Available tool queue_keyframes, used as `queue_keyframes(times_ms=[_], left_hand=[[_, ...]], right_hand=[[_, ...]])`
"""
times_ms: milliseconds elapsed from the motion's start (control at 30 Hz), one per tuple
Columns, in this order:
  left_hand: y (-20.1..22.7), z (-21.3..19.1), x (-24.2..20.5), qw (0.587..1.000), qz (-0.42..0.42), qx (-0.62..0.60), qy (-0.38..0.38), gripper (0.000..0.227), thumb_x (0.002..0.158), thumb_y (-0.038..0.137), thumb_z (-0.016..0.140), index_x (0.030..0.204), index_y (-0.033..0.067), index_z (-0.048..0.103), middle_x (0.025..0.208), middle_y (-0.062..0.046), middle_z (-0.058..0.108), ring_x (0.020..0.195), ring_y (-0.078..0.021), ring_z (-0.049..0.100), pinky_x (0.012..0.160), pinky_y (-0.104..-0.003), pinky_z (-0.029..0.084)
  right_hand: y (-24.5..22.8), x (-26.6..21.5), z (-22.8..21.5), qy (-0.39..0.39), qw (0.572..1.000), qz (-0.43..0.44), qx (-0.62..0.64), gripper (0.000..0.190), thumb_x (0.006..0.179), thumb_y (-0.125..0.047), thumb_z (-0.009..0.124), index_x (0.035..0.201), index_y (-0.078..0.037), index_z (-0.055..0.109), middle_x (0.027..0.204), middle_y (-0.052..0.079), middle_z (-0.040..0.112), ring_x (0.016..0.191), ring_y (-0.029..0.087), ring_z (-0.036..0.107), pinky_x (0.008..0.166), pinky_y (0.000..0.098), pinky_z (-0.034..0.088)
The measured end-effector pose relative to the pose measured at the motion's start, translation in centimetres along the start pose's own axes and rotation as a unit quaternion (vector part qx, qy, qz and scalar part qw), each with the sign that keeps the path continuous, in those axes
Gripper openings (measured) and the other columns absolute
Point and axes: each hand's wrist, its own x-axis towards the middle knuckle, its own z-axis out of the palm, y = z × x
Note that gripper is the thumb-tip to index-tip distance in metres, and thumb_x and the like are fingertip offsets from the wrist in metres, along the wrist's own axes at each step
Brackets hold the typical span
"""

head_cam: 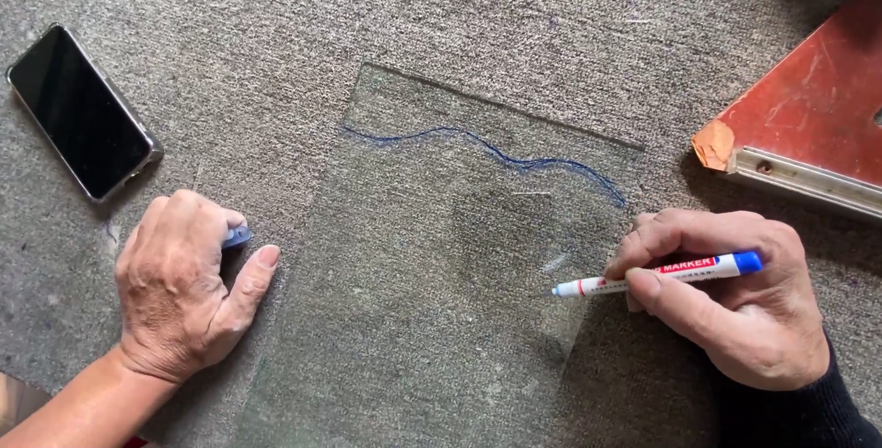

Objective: A person uses a blue marker to draw a wavy line across a rectangular piece of glass on a workbench.

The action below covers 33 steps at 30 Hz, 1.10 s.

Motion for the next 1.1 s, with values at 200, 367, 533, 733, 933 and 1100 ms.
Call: queue_keyframes(times_ms=[200, 367, 533, 733, 933, 1100], left_hand=[[0.1, -0.2, 0.1, 1.000, 0.004, -0.010, 0.009, 0.052, 0.108, 0.061, 0.054, 0.102, 0.0101, 0.063, 0.099, -0.010, 0.056, 0.091, -0.0326, 0.055, 0.078, -0.048, 0.045], [0.1, -0.1, 0.1, 1.000, 0.011, -0.008, 0.009, 0.053, 0.110, 0.061, 0.053, 0.103, 0.0096, 0.061, 0.099, -0.011, 0.055, 0.091, -0.0319, 0.053, 0.078, -0.047, 0.044], [0.5, -0.8, 0.2, 1.000, 0.020, -0.006, 0.019, 0.049, 0.108, 0.058, 0.058, 0.104, 0.0094, 0.063, 0.100, -0.011, 0.057, 0.092, -0.0351, 0.056, 0.081, -0.049, 0.046], [0.5, 0.0, 0.2, 1.000, -0.001, 0.000, 0.014, 0.050, 0.104, 0.062, 0.058, 0.100, 0.0126, 0.062, 0.096, -0.008, 0.057, 0.090, -0.0325, 0.056, 0.079, -0.047, 0.047], [0.3, 0.1, -0.1, 1.000, -0.015, -0.002, 0.011, 0.050, 0.103, 0.064, 0.059, 0.100, 0.0138, 0.063, 0.095, -0.006, 0.058, 0.089, -0.0303, 0.056, 0.077, -0.045, 0.047], [0.2, 0.4, -0.2, 1.000, -0.009, 0.005, 0.013, 0.050, 0.101, 0.064, 0.064, 0.102, 0.0146, 0.065, 0.096, -0.006, 0.061, 0.091, -0.0328, 0.059, 0.081, -0.048, 0.048]], right_hand=[[-0.3, 0.1, 0.0, -0.046, 0.998, -0.039, 0.001, 0.024, 0.092, -0.026, 0.071, 0.079, -0.007, 0.079, 0.067, 0.002, 0.075, 0.056, 0.013, 0.059, 0.059, 0.0278, 0.048], [-1.6, 0.4, 0.4, -0.113, 0.990, -0.077, 0.016, 0.033, 0.095, -0.033, 0.067, 0.072, -0.010, 0.075, 0.057, 0.001, 0.066, 0.049, 0.015, 0.053, 0.053, 0.0299, 0.042], [-1.5, -0.5, 1.7, -0.044, 0.996, -0.074, 0.005, 0.021, 0.095, -0.024, 0.069, 0.083, -0.009, 0.078, 0.065, 0.001, 0.074, 0.054, 0.013, 0.060, 0.063, 0.0263, 0.051], [-1.7, 1.1, 3.2, 0.185, 0.982, -0.036, -0.007, 0.011, 0.107, 0.004, 0.072, 0.117, 0.005, 0.078, 0.097, 0.013, 0.078, 0.079, 0.013, 0.068, 0.077, 0.0219, 0.053], [-1.7, 2.5, 3.7, 0.189, 0.978, -0.058, -0.062, 0.017, 0.111, 0.003, 0.072, 0.127, 0.004, 0.077, 0.112, 0.016, 0.080, 0.091, 0.016, 0.070, 0.085, 0.0246, 0.054], [-1.6, 2.6, 3.7, 0.206, 0.977, -0.038, -0.032, 0.018, 0.111, 0.003, 0.070, 0.127, 0.008, 0.076, 0.101, 0.021, 0.079, 0.069, 0.016, 0.067, 0.069, 0.0230, 0.055]])
